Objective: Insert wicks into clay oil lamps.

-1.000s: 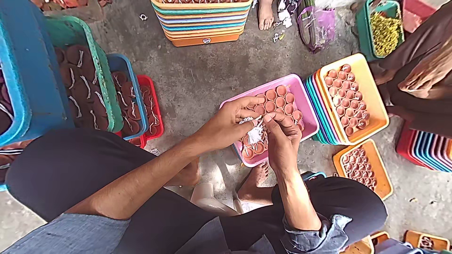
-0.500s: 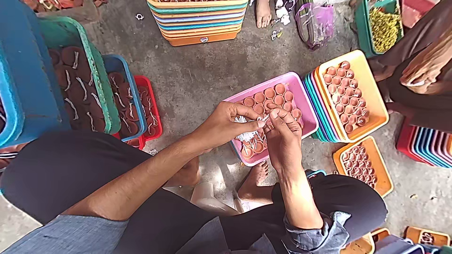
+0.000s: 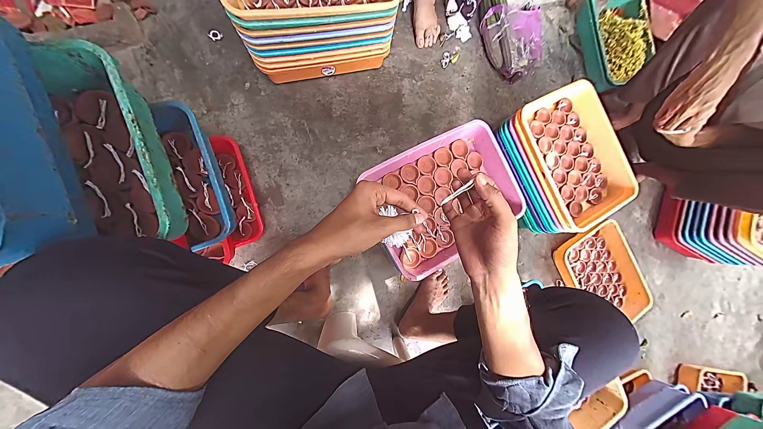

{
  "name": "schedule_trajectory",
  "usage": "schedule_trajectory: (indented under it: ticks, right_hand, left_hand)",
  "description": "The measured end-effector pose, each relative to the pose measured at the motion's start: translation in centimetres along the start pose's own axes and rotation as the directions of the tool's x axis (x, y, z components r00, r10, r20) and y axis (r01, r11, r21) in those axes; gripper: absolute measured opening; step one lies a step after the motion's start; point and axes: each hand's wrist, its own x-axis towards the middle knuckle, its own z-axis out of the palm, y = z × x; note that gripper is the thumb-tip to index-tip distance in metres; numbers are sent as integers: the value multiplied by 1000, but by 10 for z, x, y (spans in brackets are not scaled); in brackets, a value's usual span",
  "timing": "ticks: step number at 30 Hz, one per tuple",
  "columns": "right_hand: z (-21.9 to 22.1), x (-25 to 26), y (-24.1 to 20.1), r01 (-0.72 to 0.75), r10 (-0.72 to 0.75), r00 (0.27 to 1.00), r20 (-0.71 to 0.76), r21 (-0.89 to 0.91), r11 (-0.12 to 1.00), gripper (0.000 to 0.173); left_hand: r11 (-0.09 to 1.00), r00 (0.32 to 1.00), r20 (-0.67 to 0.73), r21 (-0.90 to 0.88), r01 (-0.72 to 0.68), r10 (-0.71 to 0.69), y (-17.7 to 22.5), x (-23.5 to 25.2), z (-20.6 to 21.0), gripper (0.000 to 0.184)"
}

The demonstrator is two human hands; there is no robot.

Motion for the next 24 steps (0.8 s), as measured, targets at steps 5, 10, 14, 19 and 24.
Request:
schedule_trajectory:
  ticks: [5, 10, 14, 19, 24]
  right_hand:
    - [-26, 15, -13, 69, -79, 996, -51, -170, 983, 15]
    - [-96, 56, -35, 207, -326, 930, -171, -490, 847, 13]
    - [-168, 91, -32, 35, -376, 906, -194, -851, 523, 12]
    - [-216, 134, -10, -147, -251, 947, -201, -965, 217, 20]
    - [-235, 160, -1, -218, -198, 950, -240, -968, 126, 23]
  left_hand:
    - [998, 999, -44, 63, 23, -20, -2, -1, -2, 10]
    - [995, 999, -49, 96, -15, 19, -6, 1, -4, 10]
    - [992, 998, -62, 125, -7, 15, -7, 1, -3, 9]
    - [974, 998, -51, 223, -35, 48, -12, 2, -4, 10]
    - [971, 996, -58, 234, -48, 64, -13, 2, -5, 11]
